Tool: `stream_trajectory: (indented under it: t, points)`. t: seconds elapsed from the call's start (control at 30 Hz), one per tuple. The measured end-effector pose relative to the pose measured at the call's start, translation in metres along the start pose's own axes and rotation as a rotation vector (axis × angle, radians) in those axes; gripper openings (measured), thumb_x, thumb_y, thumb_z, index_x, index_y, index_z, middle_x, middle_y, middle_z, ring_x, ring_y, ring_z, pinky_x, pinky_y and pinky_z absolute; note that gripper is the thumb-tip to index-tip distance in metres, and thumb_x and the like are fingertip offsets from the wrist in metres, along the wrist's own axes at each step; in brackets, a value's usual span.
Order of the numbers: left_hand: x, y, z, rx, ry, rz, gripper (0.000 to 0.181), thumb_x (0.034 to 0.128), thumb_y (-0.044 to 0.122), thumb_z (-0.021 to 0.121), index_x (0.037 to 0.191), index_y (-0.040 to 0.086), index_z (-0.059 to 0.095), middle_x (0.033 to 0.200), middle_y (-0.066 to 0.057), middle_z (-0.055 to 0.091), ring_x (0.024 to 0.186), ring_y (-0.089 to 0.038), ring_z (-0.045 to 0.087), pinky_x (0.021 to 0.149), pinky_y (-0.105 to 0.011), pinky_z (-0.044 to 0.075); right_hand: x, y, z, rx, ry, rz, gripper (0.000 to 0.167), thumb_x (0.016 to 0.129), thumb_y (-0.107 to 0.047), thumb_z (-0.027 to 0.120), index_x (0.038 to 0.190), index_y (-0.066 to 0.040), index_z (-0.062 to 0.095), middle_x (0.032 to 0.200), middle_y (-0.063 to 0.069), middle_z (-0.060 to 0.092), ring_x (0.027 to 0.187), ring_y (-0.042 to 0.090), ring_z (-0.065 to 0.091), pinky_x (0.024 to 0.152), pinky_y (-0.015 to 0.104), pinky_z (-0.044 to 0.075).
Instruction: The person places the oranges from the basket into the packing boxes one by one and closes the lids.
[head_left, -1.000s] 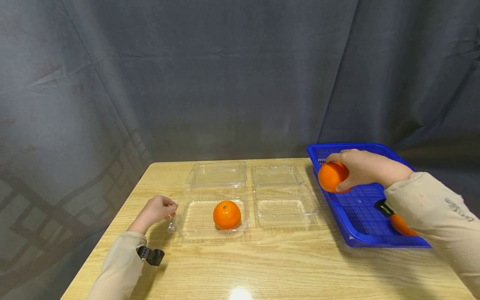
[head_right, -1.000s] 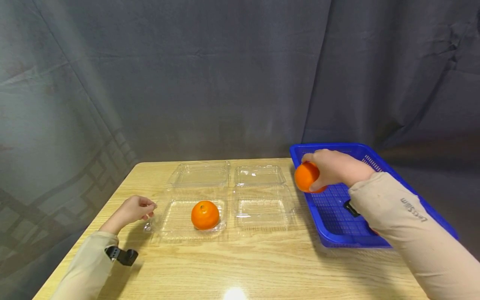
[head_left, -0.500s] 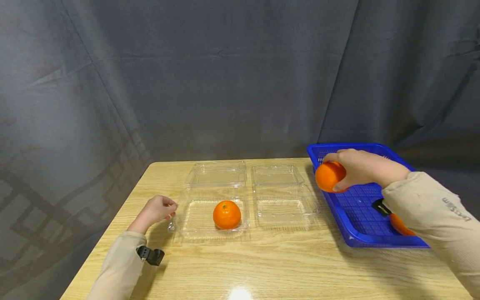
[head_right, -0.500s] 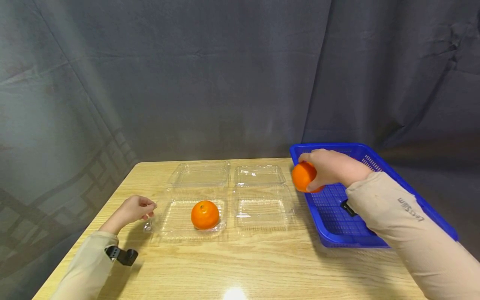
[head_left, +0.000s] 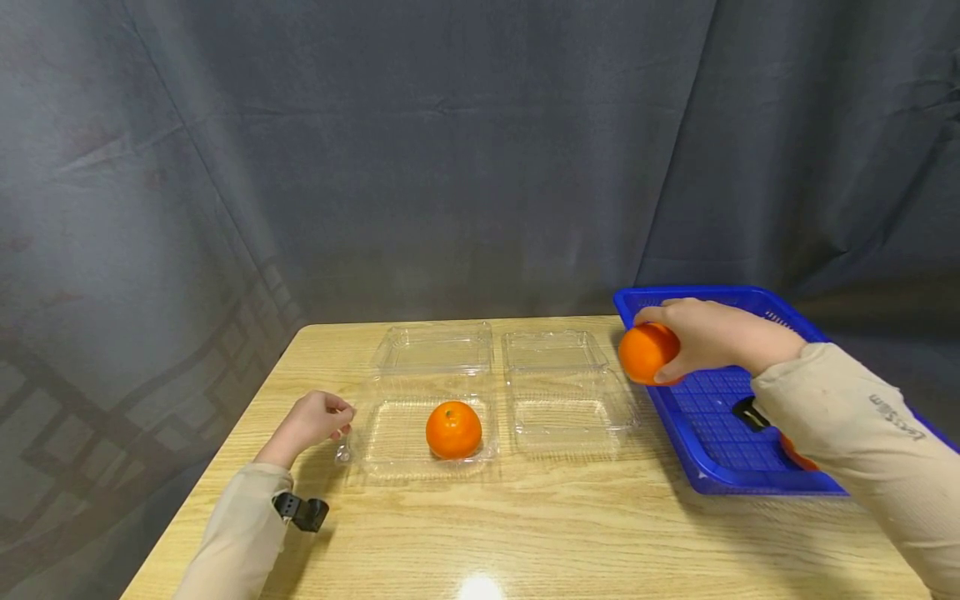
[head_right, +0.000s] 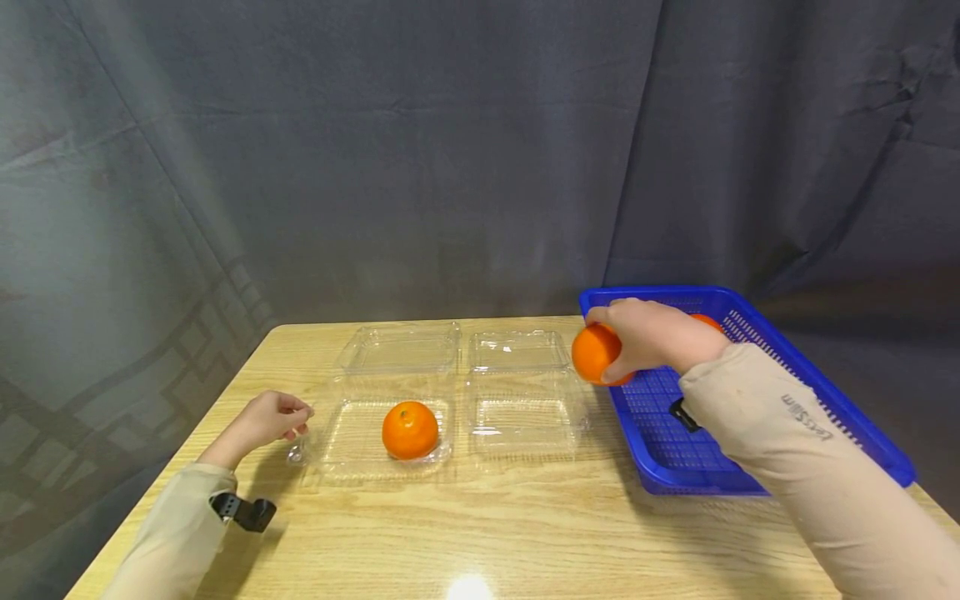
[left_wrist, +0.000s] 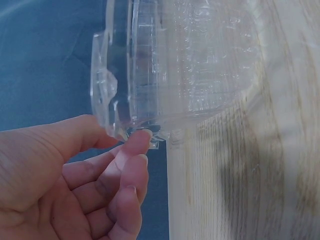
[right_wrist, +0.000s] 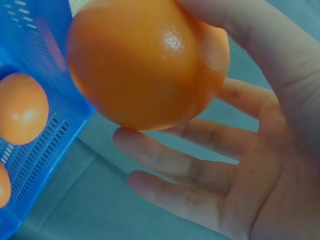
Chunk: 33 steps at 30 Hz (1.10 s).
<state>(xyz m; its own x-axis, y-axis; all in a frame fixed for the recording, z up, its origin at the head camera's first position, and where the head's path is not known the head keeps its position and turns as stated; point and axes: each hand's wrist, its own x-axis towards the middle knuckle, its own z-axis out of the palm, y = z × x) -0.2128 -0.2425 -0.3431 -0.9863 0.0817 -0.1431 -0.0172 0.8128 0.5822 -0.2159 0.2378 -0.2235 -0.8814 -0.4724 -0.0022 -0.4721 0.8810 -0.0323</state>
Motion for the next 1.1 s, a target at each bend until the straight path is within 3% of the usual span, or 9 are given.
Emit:
stream_trajectory:
  t: [0.87, 1.1]
  points:
    - [-0.001, 0.001, -0.001, -0.007, 0.004, -0.003, 0.03, 0.0921, 0.014, 0.051, 0.105, -0.009, 0.064, 0.077, -0.013, 0.07, 0.066, -0.02, 0.063, 0.068, -0.037, 0.051, 0.007, -0.015, 0.003, 0.001, 0.048, -0.084, 0.054, 0.062, -0.028, 0.084, 0.108, -0.011, 0.062, 0.092, 0.005, 0.062, 0.076, 0.018, 0.055, 0.069, 0.038, 0.05]
    - [-0.002, 0.002, -0.002, -0.005, 0.005, -0.001, 0.03, 0.0926, 0.015, 0.051, 0.104, -0.009, 0.064, 0.078, -0.014, 0.07, 0.066, -0.02, 0.063, 0.068, -0.037, 0.051, 0.009, -0.019, 0.003, -0.002, 0.026, -0.077, 0.057, 0.063, -0.028, 0.084, 0.112, -0.009, 0.061, 0.093, 0.006, 0.062, 0.077, 0.019, 0.056, 0.072, 0.041, 0.052]
